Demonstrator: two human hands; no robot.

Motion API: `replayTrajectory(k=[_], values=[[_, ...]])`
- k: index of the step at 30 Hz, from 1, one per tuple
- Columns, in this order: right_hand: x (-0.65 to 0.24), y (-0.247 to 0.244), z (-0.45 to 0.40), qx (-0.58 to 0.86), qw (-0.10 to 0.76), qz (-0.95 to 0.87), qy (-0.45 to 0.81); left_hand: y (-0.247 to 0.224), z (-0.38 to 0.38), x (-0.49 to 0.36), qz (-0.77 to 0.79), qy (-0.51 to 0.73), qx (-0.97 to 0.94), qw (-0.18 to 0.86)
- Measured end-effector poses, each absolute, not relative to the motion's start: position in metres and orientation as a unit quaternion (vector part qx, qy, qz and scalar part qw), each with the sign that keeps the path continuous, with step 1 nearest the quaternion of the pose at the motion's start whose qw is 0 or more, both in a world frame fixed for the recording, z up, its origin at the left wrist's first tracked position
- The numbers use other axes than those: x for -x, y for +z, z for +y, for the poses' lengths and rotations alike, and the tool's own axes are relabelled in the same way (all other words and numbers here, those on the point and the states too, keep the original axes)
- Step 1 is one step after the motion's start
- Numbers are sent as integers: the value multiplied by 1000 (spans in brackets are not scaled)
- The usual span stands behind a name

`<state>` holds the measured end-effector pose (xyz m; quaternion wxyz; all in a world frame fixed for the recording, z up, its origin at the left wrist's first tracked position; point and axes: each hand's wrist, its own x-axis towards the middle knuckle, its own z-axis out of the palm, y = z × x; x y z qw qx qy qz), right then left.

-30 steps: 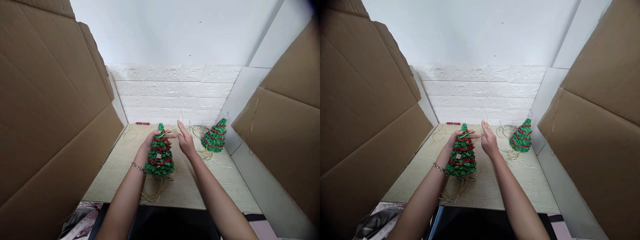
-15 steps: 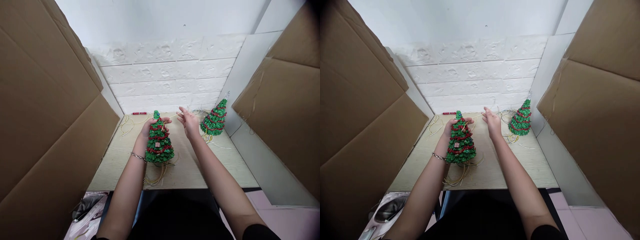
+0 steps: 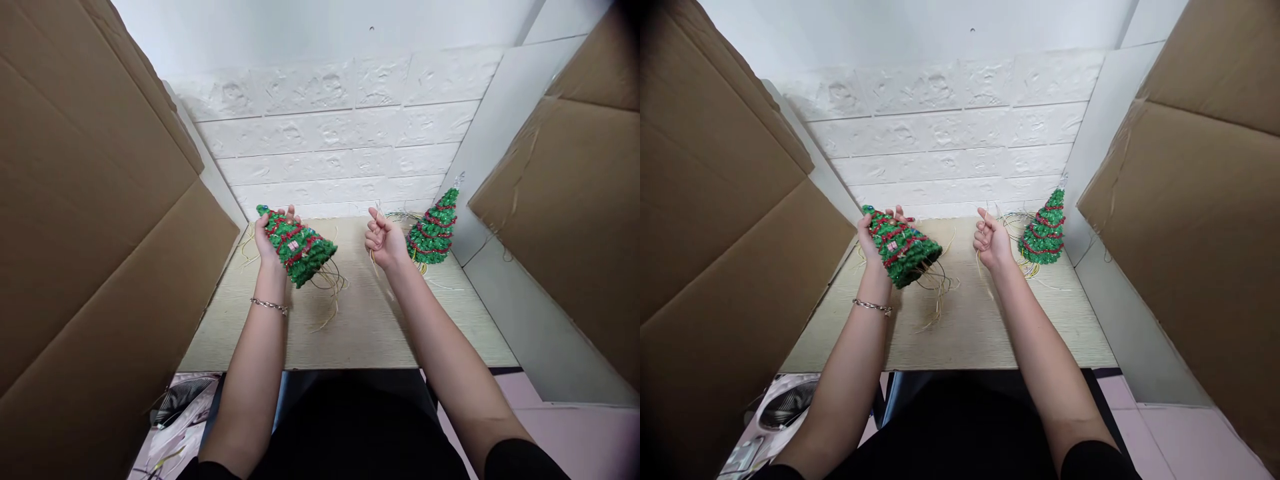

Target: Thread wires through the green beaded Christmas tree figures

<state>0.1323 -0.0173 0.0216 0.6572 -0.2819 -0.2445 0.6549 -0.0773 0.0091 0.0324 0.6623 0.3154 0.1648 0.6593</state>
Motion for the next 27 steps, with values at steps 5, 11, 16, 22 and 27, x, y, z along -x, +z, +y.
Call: replayTrajectory(k=[5, 11, 16, 22, 27], values=[[-121, 23, -28, 288, 599, -366, 651, 30, 15, 83, 162, 735, -255, 607], [-100, 13, -30, 361, 455, -413, 701, 25, 20, 76, 204, 721, -270, 605], [-101, 4, -24, 373, 464, -376, 710, 26, 18, 65, 220, 695, -295, 618], [-106, 1, -20, 406, 444, -355, 715, 29, 17, 60, 260, 723, -346, 539], [-107, -3, -17, 399, 441, -352, 723, 25, 22, 61, 282, 724, -376, 505]])
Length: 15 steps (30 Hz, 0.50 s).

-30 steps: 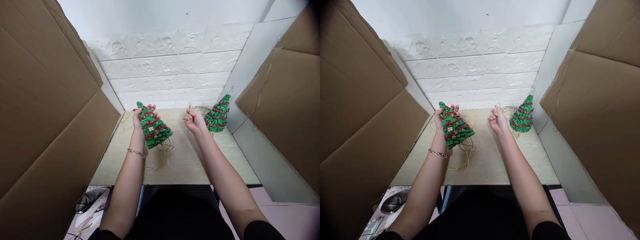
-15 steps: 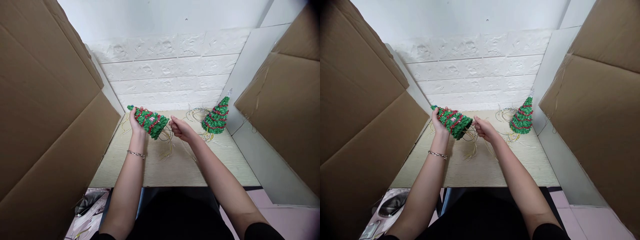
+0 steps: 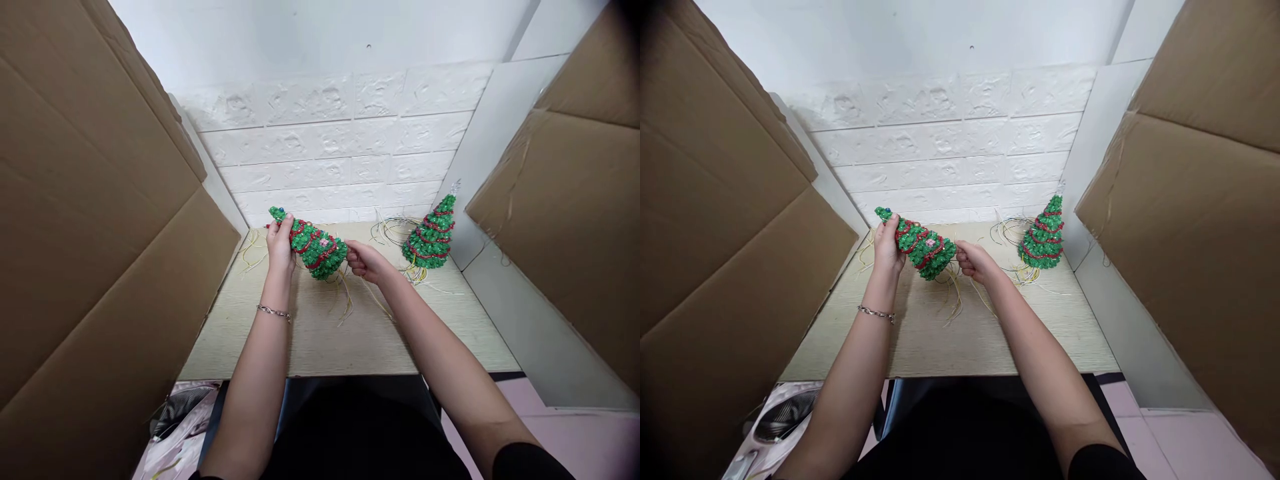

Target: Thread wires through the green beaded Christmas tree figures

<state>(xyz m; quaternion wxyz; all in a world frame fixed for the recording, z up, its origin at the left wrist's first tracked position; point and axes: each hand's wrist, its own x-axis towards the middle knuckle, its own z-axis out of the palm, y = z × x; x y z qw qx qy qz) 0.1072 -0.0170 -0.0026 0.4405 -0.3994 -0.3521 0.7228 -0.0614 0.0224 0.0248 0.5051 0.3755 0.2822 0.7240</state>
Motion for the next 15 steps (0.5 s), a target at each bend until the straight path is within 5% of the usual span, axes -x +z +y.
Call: replayTrajectory(k=[8, 15], values=[[-107, -1, -17, 426, 509, -372, 649, 24, 20, 64, 398, 661, -402, 493], [-104, -4, -13, 444, 617, -451, 468, 20, 24, 65, 323, 678, -334, 569]])
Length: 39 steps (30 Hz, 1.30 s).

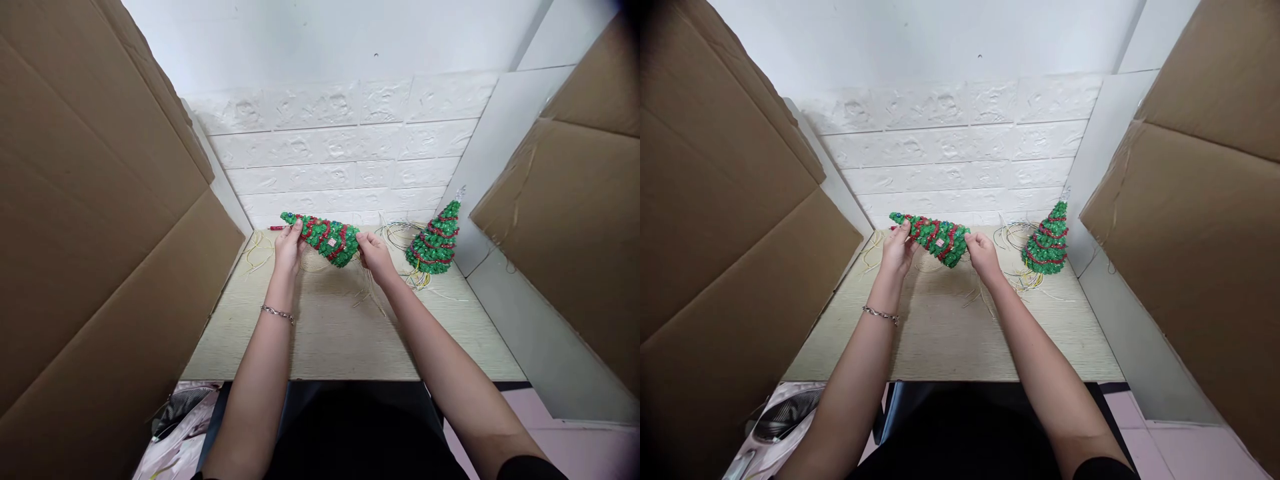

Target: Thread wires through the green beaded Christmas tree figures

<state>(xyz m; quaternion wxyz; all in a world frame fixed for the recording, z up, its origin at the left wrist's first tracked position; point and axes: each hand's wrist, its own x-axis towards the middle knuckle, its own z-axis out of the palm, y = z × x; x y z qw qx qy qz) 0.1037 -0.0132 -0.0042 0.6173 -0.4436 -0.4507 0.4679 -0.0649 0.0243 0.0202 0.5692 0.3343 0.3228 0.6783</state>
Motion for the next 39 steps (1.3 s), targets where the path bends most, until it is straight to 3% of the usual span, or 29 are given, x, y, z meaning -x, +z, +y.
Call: replayTrajectory(k=[6, 18, 25, 30, 39], values=[[-91, -13, -22, 471, 623, -575, 245, 24, 23, 66, 271, 687, -256, 624], [-68, -23, -35, 451, 530, -714, 72, 22, 24, 68, 259, 729, -169, 611], [-70, -16, -35, 469, 486, -728, 116, 25, 26, 76, 252, 762, -174, 571], [-83, -1, -37, 552, 576, -586, 143, 27, 26, 79, 261, 794, -184, 517], [-86, 3, -37, 466, 586, -663, 22, 24, 27, 72, 266, 812, -224, 468]])
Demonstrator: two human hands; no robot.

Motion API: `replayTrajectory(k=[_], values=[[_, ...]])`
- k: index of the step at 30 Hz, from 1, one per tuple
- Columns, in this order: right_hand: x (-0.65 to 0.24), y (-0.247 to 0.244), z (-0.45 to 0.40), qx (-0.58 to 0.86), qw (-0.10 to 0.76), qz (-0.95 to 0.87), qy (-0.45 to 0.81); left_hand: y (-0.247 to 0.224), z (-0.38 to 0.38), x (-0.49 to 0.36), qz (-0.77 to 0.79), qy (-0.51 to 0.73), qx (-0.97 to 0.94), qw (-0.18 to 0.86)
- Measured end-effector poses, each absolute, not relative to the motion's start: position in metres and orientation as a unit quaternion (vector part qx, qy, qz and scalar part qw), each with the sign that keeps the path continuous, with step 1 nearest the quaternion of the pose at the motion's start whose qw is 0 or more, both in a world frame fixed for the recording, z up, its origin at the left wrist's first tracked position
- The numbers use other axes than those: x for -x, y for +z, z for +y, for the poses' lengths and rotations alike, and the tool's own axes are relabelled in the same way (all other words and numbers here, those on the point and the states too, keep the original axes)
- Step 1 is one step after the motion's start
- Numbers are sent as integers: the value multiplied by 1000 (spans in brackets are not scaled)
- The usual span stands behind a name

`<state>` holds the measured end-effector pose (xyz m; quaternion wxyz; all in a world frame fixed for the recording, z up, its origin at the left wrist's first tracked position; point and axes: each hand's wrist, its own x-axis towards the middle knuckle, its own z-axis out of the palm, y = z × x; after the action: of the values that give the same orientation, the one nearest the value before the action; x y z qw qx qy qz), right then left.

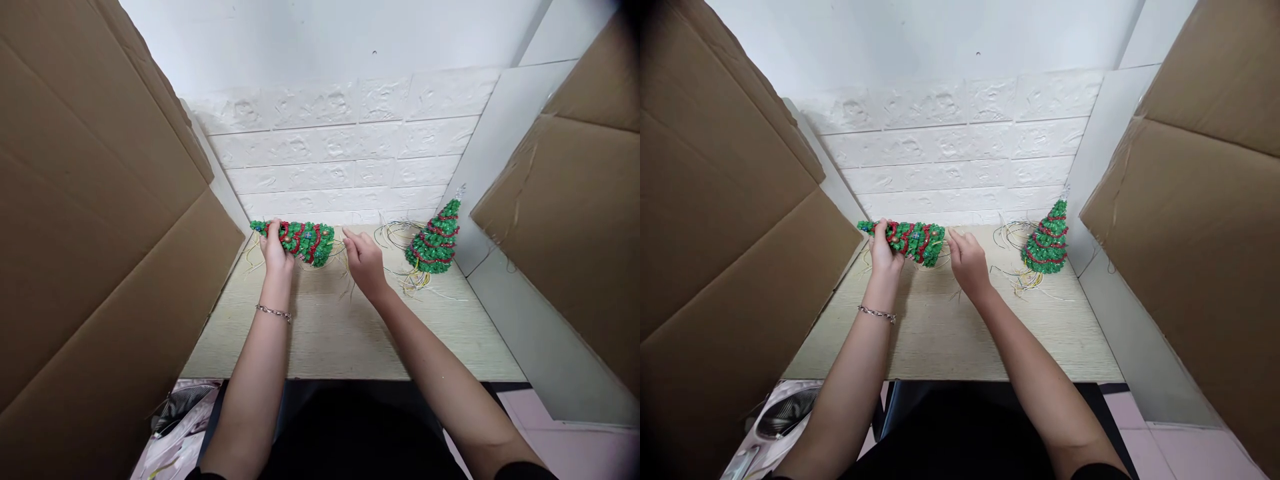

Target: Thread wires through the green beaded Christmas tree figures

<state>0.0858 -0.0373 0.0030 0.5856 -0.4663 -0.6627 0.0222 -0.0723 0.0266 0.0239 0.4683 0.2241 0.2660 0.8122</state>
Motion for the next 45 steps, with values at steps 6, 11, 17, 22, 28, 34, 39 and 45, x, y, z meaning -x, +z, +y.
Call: replayTrajectory(k=[6, 11, 17, 22, 28, 34, 39, 45], values=[[-86, 1, -37, 449, 615, -648, -2, 23, 25, 67, 262, 813, -235, 465], [-86, -1, -35, 448, 617, -647, 21, 24, 24, 63, 250, 807, -254, 470], [-86, -3, -34, 478, 592, -649, 31, 26, 20, 61, 243, 789, -292, 483], [-86, -3, -34, 482, 574, -662, 16, 29, 18, 59, 225, 790, -299, 485], [-84, -6, -35, 483, 530, -697, 11, 29, 17, 58, 234, 787, -299, 486], [-80, -6, -35, 447, 587, -675, 17, 29, 17, 56, 240, 785, -298, 487], [-82, -10, -30, 466, 575, -672, 13, 25, 20, 57, 250, 800, -286, 464], [-85, -13, -30, 476, 498, -723, -59, 25, 21, 57, 254, 808, -273, 456]])
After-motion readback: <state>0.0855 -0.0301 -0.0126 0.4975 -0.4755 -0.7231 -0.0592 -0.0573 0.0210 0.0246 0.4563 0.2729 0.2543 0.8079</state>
